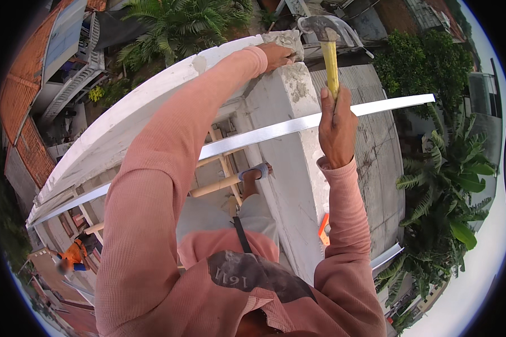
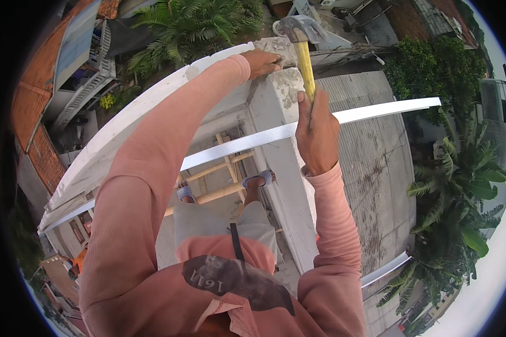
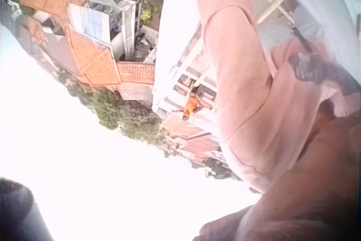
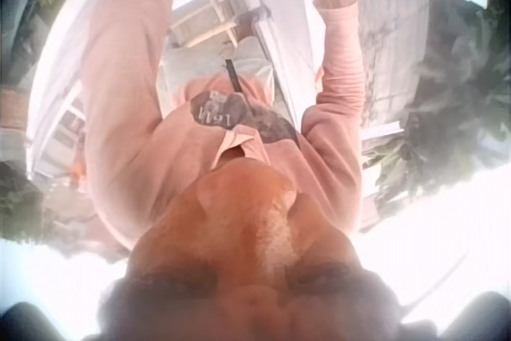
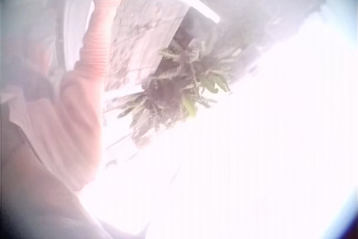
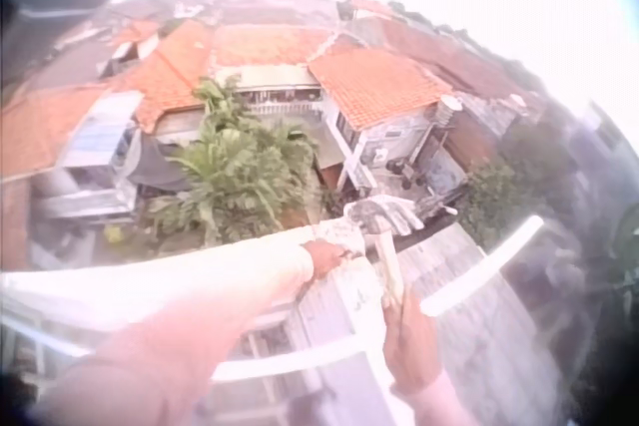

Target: The person chips away at a concrete ledge using a hammer and a chisel, then positions a concrete block and scrapes the surface of the work area.

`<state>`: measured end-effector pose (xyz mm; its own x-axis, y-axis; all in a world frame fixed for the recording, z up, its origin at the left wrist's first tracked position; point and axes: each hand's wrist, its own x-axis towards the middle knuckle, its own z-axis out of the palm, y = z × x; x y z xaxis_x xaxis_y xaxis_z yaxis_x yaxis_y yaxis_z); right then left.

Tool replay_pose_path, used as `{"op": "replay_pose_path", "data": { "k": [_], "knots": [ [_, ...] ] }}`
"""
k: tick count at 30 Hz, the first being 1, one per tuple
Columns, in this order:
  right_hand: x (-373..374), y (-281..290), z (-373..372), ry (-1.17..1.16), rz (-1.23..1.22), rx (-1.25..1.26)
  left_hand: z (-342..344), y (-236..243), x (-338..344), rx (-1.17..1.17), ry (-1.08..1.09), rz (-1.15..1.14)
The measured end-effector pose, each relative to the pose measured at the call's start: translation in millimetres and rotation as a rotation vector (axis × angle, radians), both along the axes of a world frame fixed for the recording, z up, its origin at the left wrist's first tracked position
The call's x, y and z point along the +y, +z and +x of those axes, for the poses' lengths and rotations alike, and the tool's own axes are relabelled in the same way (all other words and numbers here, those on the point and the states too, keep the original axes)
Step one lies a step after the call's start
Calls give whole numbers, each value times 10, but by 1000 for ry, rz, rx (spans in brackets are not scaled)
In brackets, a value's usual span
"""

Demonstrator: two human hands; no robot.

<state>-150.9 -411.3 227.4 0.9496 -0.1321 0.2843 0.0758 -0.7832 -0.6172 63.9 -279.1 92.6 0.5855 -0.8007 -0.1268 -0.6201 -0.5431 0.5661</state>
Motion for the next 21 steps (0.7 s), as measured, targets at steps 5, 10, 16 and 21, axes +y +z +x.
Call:
{"op": "replay_pose_path", "data": {
  "k": [5,10,16,21],
  "knots": [
    [-229,345,-20,-124,17,-102,-78,443,154,140,199,-23],
    [-211,571,-171,-253,324,-15,-5,120,320,41,158,-92],
    [-299,603,-388,-287,353,-12,-80,368,172,119,184,-372],
    [-302,674,-428,-280,451,-11,227,467,-169,22,191,-279]
  ]
}}
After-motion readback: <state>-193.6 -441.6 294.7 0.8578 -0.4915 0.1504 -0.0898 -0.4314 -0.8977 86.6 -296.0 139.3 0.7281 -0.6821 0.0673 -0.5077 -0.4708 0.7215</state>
